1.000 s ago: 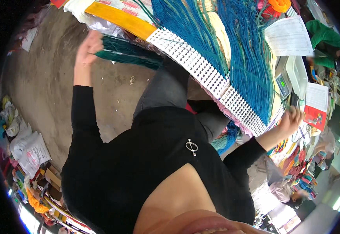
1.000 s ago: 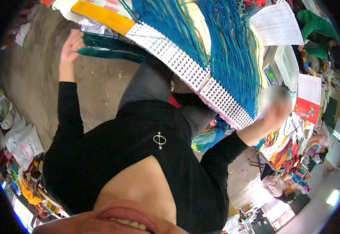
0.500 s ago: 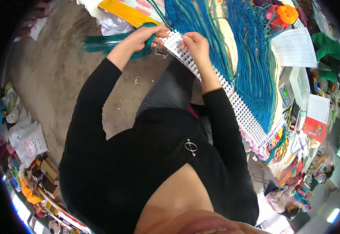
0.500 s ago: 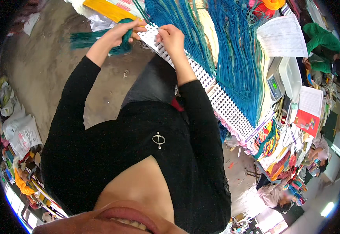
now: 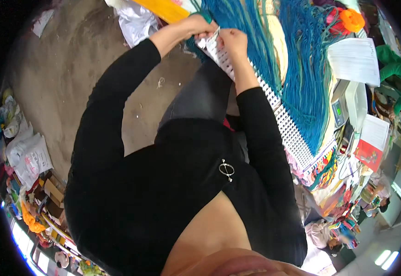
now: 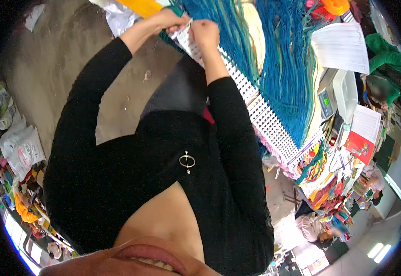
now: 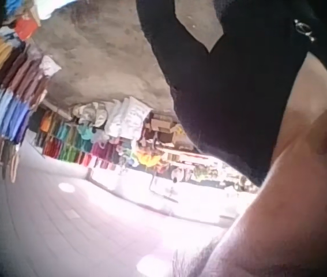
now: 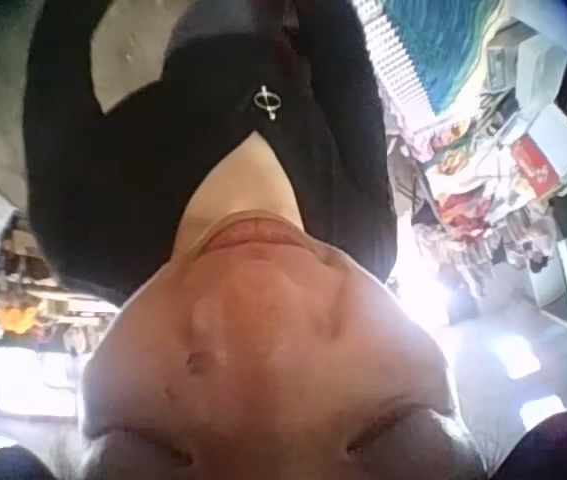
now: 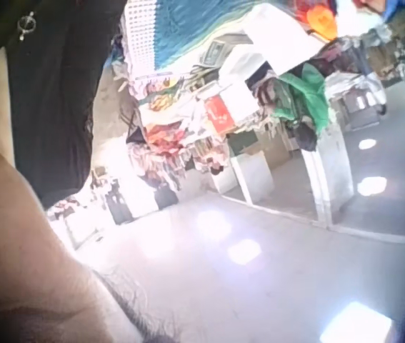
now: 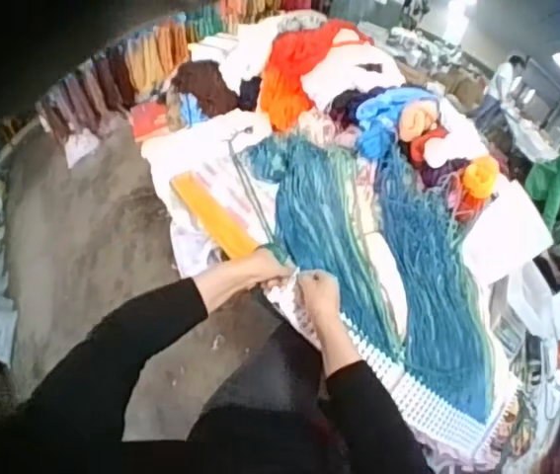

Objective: Organizing and threading colored embroidery floss into a reference card.

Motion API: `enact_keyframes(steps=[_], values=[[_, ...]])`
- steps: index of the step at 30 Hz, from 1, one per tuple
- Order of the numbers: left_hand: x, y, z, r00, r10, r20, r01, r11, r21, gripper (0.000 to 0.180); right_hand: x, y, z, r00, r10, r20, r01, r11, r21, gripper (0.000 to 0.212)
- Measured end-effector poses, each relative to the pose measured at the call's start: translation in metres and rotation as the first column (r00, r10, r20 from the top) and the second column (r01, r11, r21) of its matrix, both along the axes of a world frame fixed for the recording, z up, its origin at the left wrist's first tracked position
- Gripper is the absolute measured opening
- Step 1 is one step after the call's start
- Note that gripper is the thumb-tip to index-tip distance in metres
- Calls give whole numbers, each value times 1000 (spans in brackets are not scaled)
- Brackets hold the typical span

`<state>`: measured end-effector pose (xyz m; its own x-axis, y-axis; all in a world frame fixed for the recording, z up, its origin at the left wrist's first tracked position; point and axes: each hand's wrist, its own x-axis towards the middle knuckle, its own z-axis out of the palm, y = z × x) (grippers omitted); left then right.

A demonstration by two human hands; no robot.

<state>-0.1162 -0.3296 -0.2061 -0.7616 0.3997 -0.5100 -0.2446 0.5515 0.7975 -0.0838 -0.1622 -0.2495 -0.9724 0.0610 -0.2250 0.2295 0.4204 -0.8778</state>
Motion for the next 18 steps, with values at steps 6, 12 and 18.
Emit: enact_keyframes(steps=[6,12,18], values=[[0,5,-4,969,242,-37,-235,961,150,18,-9,0,15,996,88,32,-77,962,-261,24],[-27,-62,7,853,178,491,-473,663,581,10,12,-13,26,994,-1,-108,-11,994,-110,18],[-18,-110,67,821,-232,522,-477,223,850,21,18,-15,29,989,34,-144,-50,993,-108,17]])
